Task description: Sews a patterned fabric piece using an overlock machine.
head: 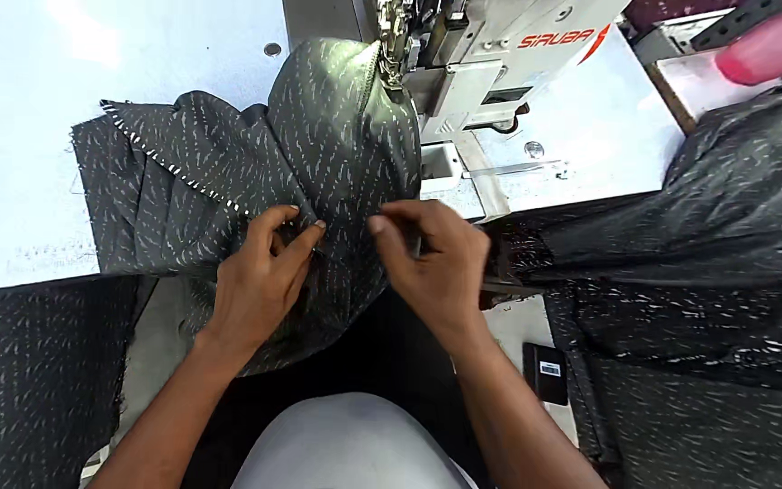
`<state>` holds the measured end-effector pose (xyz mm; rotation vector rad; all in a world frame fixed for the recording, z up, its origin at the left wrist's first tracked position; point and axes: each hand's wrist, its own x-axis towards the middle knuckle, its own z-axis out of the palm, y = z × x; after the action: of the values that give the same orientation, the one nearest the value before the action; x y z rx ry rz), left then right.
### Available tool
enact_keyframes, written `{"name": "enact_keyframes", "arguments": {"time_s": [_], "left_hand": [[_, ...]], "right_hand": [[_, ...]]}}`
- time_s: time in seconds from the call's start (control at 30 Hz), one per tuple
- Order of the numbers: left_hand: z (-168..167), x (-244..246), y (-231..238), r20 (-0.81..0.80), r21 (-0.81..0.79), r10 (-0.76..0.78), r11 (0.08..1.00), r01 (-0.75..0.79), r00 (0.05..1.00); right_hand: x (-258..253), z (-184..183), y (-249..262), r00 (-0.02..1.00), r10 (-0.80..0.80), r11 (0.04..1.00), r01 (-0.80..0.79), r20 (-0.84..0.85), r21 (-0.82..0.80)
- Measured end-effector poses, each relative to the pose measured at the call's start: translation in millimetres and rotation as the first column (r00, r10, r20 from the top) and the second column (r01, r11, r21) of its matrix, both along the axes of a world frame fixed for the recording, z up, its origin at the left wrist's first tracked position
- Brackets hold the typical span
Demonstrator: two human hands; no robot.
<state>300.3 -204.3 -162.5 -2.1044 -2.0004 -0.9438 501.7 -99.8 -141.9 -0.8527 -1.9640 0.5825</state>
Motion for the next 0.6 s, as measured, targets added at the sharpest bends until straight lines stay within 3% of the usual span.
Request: {"name": "enact_keyframes", "arguments": {"time_s": [0.1, 0.17, 0.27, 0.33, 0.4, 0.6], "left_hand": [[5.8, -4.6, 4.6, -0.063, 0.094, -0.067, 0.993, 0.073, 0.996], [9.7, -6.7, -0.9, -0.067, 0.166, -0.123, 0.977, 0.133, 0.99], [9.9, -10.1, -17.4, -0.095, 0.242, -0.168, 0.952, 0.187, 0.981], [4.2, -12.4, -26.3, -0.126, 0.247, -0.197, 0.943, 0.223, 0.972], [0.3, -13.1, -30.1, -0.154, 0.23, -0.228, 0.938, 0.259, 0.961], [-0.2, -13.0, -30.3, -0.149, 0.235, -0.256, 0.929, 0.286, 0.955]], "right_hand": [[-17.8, -0.1, 2.5, 0.992, 0.101, 0.973, -0.082, 0.078, -0.215], [-19.7, 1.5, 1.5, 0.981, 0.192, 0.912, -0.183, -0.014, -0.368], [-8.7, 2.8, -7.7, 0.904, 0.271, 0.691, -0.421, -0.329, -0.587], [-1.3, -2.0, -13.9, 0.835, 0.214, 0.485, -0.541, -0.506, -0.687], [2.8, -5.1, -20.1, 0.8, 0.154, 0.37, -0.591, -0.579, -0.717], [13.6, -9.2, -31.9, 0.79, 0.118, 0.321, -0.604, -0.602, -0.73]]}}
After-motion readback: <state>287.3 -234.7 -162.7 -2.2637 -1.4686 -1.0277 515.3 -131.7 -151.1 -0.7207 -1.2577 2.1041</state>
